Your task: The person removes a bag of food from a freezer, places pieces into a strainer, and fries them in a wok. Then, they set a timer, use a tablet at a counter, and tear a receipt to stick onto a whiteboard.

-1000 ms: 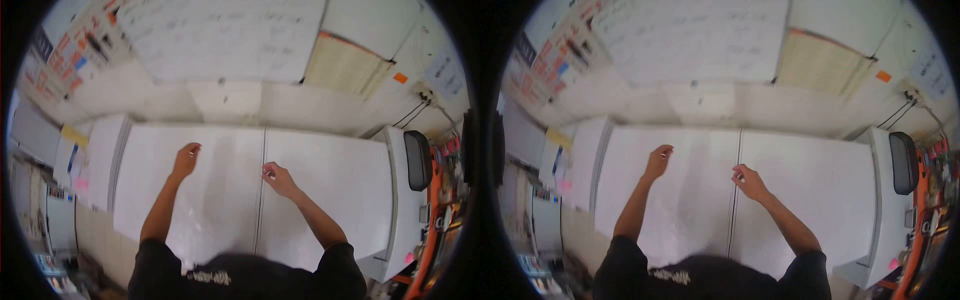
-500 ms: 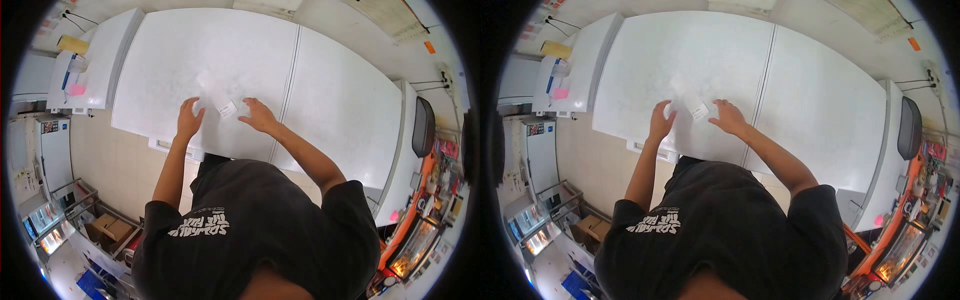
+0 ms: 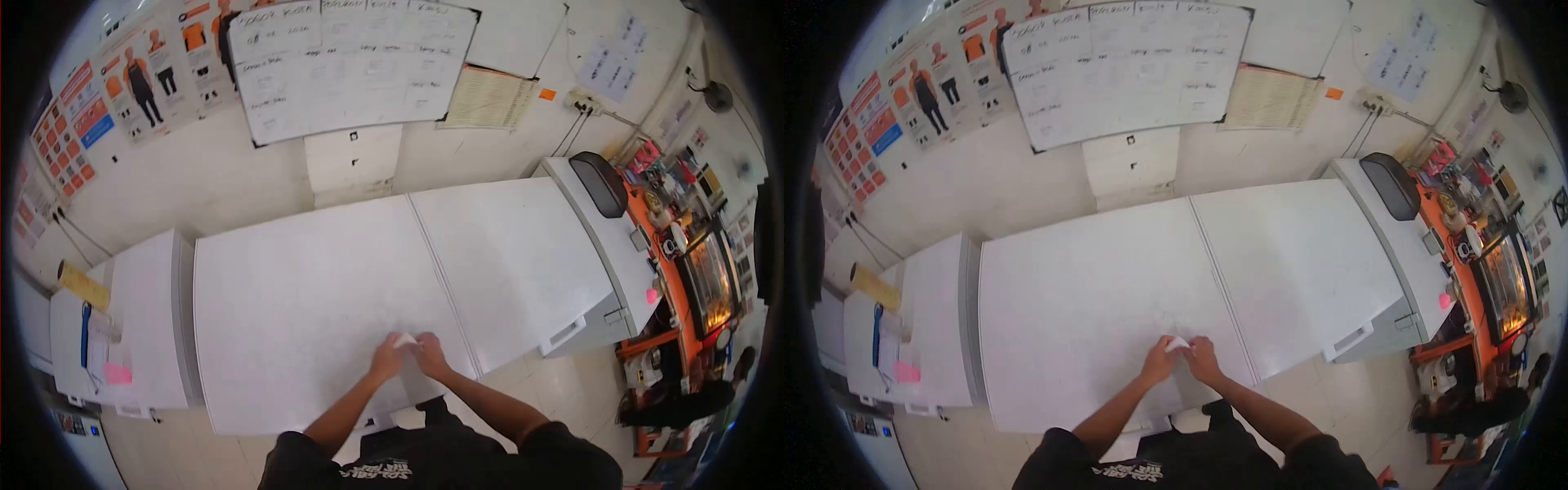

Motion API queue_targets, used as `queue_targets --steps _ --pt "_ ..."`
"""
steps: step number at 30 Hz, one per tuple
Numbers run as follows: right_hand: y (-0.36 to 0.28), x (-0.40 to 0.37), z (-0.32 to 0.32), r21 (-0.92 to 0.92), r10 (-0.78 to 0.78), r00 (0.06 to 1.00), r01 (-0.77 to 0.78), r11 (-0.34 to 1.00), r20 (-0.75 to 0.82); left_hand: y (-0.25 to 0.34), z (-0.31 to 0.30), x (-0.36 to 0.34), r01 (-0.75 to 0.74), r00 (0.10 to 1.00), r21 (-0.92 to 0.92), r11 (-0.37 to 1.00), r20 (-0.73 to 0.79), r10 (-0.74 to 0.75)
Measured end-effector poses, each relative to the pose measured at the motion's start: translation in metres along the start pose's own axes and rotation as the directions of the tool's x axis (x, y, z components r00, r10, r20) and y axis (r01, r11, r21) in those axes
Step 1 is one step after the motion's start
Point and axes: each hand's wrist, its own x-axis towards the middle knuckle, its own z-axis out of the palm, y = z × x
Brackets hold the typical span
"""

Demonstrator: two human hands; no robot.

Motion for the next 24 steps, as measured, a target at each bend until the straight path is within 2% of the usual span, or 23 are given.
queue_targets --steps 1,2,3,4,5,6,7,8,9,11,12,14,15,17,18,19,20,21,23,24 --pt "-0.006 -0.012 -0.013 0.066 0.087 0.995 -0.084 0.994 -0.047 0.017 0.007 -0.004 0.050 0.998 -0.271 0.961 0.051 -0.038" --pt "-0.013 -0.025 -0.027 0.140 0.180 0.980 -0.168 0.976 -0.082 0.043 0.009 -0.006 0.214 0.968 -0.321 0.923 0.195 -0.157" --pt "-0.024 -0.040 -0.048 0.178 0.191 0.980 -0.178 0.968 -0.055 0.068 0.013 -0.012 0.386 0.900 -0.339 0.858 0.343 -0.269" --pt "-0.027 -0.054 -0.067 0.216 0.200 0.979 -0.190 0.958 -0.027 0.081 0.023 -0.018 0.458 0.851 -0.368 0.809 0.445 -0.279" --pt "-0.015 -0.074 -0.077 0.147 0.174 0.984 -0.167 0.975 -0.040 0.092 0.035 -0.024 0.531 0.792 -0.386 0.754 0.542 -0.280" --pt "-0.036 -0.088 -0.099 0.249 0.489 0.872 -0.468 0.848 -0.024 0.104 0.049 -0.031 0.596 0.763 -0.448 0.666 0.574 -0.296" --pt "-0.012 -0.113 -0.100 0.446 0.486 0.874 -0.435 0.783 -0.001 0.116 0.064 -0.038 0.654 0.732 -0.500 0.568 0.606 -0.310" --pt "-0.045 -0.123 -0.117 0.547 0.553 0.833 -0.469 0.693 0.013 0.124 0.079 -0.048 0.707 0.697 -0.539 0.459 0.640 -0.322" --pt "-0.081 -0.134 -0.136 0.640 0.612 0.790 -0.487 0.594 0.033 0.127 0.093 -0.058 0.619 0.730 -0.448 0.645 0.630 -0.263" --pt "-0.079 -0.170 -0.148 0.505 0.702 0.712 -0.599 0.622 -0.022 0.137 0.124 -0.076 0.335 0.759 -0.231 0.914 0.640 -0.116" --pt "-0.071 -0.190 -0.154 0.433 0.737 0.674 -0.649 0.625 -0.054 0.146 0.139 -0.089 0.229 0.763 -0.278 0.933 0.646 0.005" --pt "0.004 -0.254 -0.135 0.571 0.668 0.679 -0.431 0.699 -0.305 0.164 0.171 -0.126 0.015 0.726 -0.376 0.926 0.641 0.249" --pt "0.033 -0.280 -0.132 0.611 0.630 0.645 -0.304 0.731 -0.433 0.169 0.192 -0.144 -0.073 0.652 -0.349 0.934 0.692 0.309" --pt "0.020 -0.332 -0.169 0.768 0.774 0.501 -0.291 0.571 -0.386 0.181 0.238 -0.179 -0.260 0.460 -0.313 0.914 0.792 0.402" --pt "0.013 -0.363 -0.187 0.837 0.837 0.428 -0.266 0.478 -0.341 0.198 0.254 -0.199 -0.385 0.369 -0.339 0.858 0.795 0.480" --pt "0.025 -0.406 -0.201 0.958 0.879 0.425 -0.081 0.275 -0.216 0.225 0.268 -0.223 -0.494 0.268 -0.372 0.786 0.794 0.545" --pt "0.037 -0.439 -0.210 0.971 0.906 0.354 0.025 0.238 -0.231 0.243 0.288 -0.248 -0.582 0.161 -0.411 0.701 0.787 0.596" --pt "0.042 -0.475 -0.218 0.970 0.933 0.273 0.129 0.207 -0.236 0.250 0.313 -0.271 -0.543 0.067 -0.450 0.710 0.819 0.570" --pt "0.057 -0.554 -0.225 0.955 0.948 0.217 0.236 0.180 -0.232 0.260 0.373 -0.330 -0.409 -0.191 -0.538 0.737 0.840 0.508" --pt "0.069 -0.594 -0.225 0.939 0.958 0.188 0.306 0.154 -0.219 0.261 0.401 -0.361 -0.395 -0.222 -0.547 0.738 0.837 0.501"
